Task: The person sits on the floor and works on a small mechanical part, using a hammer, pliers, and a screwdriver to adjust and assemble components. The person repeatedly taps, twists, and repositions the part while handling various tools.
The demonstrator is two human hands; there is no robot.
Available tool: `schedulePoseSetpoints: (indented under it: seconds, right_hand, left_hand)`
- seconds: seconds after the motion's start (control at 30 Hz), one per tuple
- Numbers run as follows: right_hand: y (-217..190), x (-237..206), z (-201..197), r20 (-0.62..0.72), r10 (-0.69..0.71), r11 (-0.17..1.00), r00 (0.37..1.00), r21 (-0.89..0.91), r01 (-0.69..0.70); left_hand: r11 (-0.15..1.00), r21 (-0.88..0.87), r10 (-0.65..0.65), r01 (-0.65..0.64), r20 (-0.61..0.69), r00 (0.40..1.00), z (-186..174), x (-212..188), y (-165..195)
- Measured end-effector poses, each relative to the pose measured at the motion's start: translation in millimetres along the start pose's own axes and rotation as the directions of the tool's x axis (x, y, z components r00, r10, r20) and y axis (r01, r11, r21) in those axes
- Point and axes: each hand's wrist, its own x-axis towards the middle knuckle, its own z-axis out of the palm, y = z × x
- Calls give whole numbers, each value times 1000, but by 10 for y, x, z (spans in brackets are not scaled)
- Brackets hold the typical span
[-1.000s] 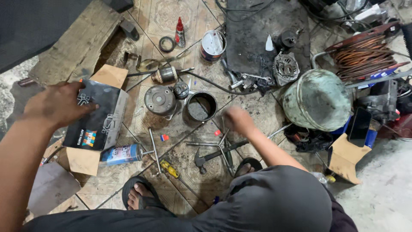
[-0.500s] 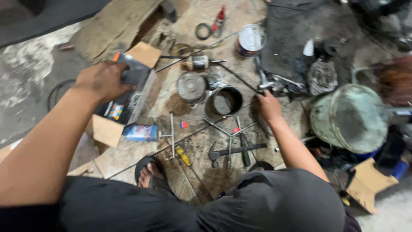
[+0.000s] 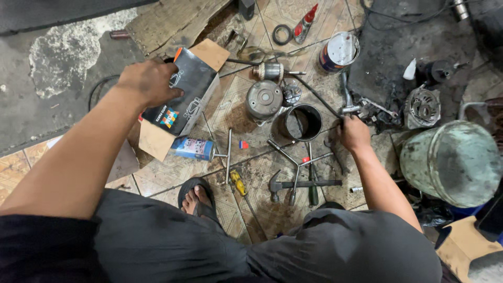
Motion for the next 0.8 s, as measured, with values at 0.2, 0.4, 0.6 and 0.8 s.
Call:
schedulePoseSetpoints:
  seconds: [0.2,0.4,0.6,0.8]
  right_hand:
    - [-76,31,-353,-77,87,926,993,374,-52]
    - [-661,319,-1553,-197,-367,815,909,404,416]
    - [-1632,667,-2092,-244,-555,729,795,318,607]
    - [-1828,724,-1859,-190,-485,758,854,396,519]
  left_hand:
    - [973,-157,139,-169,-187,972,-158,-87,356]
    - [600,-658,269,-455,-370,889,-116,19,1136]
    - [105,-927,270,-361,-323,907,-52,173,1602]
    - [-21,-973,183,-231,-231,956,126,317,1348]
